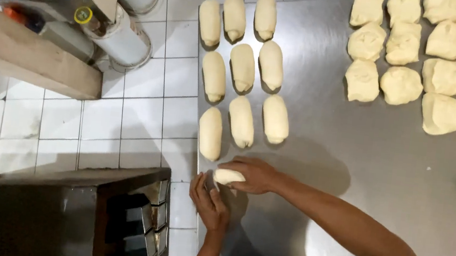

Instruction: The recorder is flattening pieces of dough using a glass bottle as a rolling pin and then rolling them into loaf shapes.

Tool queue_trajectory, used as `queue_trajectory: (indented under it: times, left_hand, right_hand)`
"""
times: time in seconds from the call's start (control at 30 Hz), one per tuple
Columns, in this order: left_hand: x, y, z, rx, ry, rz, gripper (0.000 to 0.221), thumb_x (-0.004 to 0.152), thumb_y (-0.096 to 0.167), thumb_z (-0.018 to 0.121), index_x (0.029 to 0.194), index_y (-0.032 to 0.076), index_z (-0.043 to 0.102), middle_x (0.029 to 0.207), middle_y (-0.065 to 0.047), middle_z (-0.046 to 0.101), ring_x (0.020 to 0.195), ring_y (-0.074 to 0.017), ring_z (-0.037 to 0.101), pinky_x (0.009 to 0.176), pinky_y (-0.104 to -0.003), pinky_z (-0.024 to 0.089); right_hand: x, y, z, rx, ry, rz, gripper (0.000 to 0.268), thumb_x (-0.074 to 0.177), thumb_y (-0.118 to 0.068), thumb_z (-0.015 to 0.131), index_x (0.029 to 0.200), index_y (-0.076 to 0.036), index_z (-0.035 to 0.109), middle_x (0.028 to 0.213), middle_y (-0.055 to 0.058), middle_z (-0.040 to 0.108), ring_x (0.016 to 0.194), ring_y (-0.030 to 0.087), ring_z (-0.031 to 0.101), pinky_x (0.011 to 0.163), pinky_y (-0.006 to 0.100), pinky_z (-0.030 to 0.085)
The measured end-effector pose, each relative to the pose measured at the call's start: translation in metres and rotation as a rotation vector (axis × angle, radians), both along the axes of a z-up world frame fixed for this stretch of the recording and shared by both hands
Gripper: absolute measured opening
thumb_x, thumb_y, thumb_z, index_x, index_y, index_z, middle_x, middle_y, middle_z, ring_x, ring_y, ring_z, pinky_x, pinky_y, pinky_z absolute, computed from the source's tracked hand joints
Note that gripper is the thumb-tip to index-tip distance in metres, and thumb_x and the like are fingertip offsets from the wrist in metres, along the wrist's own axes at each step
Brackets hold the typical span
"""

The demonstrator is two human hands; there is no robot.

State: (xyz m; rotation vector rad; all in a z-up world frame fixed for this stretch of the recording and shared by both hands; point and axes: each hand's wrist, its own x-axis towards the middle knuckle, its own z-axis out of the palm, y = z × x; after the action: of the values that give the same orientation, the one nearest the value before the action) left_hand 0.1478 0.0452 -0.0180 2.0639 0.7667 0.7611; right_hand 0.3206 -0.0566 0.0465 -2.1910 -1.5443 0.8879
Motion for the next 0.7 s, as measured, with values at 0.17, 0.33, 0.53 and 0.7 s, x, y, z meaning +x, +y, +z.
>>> queue_trajectory:
  times: [0.17, 0.33, 0.53, 0.7]
  left_hand:
    - [0.005, -0.002, -0.008, 0.153, 0.234, 0.001, 0.043, 0.104, 0.022, 0.048, 0.14, 0.0, 0.055, 0.146, -0.023, 0.051, 0.142, -0.043, 0.04, 0.118, -0.054, 0.032]
    - [0.015, -0.005, 0.006, 0.236, 0.313, -0.025, 0.047, 0.094, 0.023, 0.059, 0.136, 0.001, 0.056, 0.143, -0.02, 0.053, 0.141, -0.0416, 0.041, 0.118, -0.056, 0.03]
    - [0.019, -0.001, -0.01, 0.293, 0.348, -0.023, 0.049, 0.089, 0.024, 0.063, 0.132, 0.001, 0.06, 0.14, -0.02, 0.055, 0.139, -0.0424, 0.042, 0.116, -0.057, 0.03]
    - [0.015, -0.001, -0.028, 0.329, 0.365, -0.021, 0.047, 0.088, 0.026, 0.065, 0.128, 0.002, 0.061, 0.138, -0.019, 0.056, 0.137, -0.0423, 0.044, 0.116, -0.056, 0.032]
  right_hand:
    - [0.061, -0.024, -0.013, 0.102, 1.163, -0.837, 0.067, 0.091, -0.031, 0.068, 0.152, -0.012, 0.048, 0.138, 0.01, 0.064, 0.119, 0.022, 0.064, 0.098, 0.038, 0.054]
    - [0.22, -0.04, -0.012, 0.765, 1.031, -0.971, 0.064, 0.095, -0.013, 0.062, 0.156, -0.007, 0.045, 0.14, 0.009, 0.062, 0.121, 0.021, 0.061, 0.102, 0.036, 0.052]
    - [0.367, 0.002, 0.022, 0.863, -0.215, -1.034, 0.062, 0.106, -0.021, 0.074, 0.16, -0.012, 0.045, 0.148, 0.012, 0.051, 0.132, 0.028, 0.061, 0.112, 0.037, 0.053]
    - [0.409, 0.03, -0.055, 0.616, -0.449, -1.123, 0.068, 0.103, -0.034, 0.076, 0.162, -0.023, 0.045, 0.144, 0.017, 0.054, 0.128, 0.035, 0.061, 0.109, 0.042, 0.054]
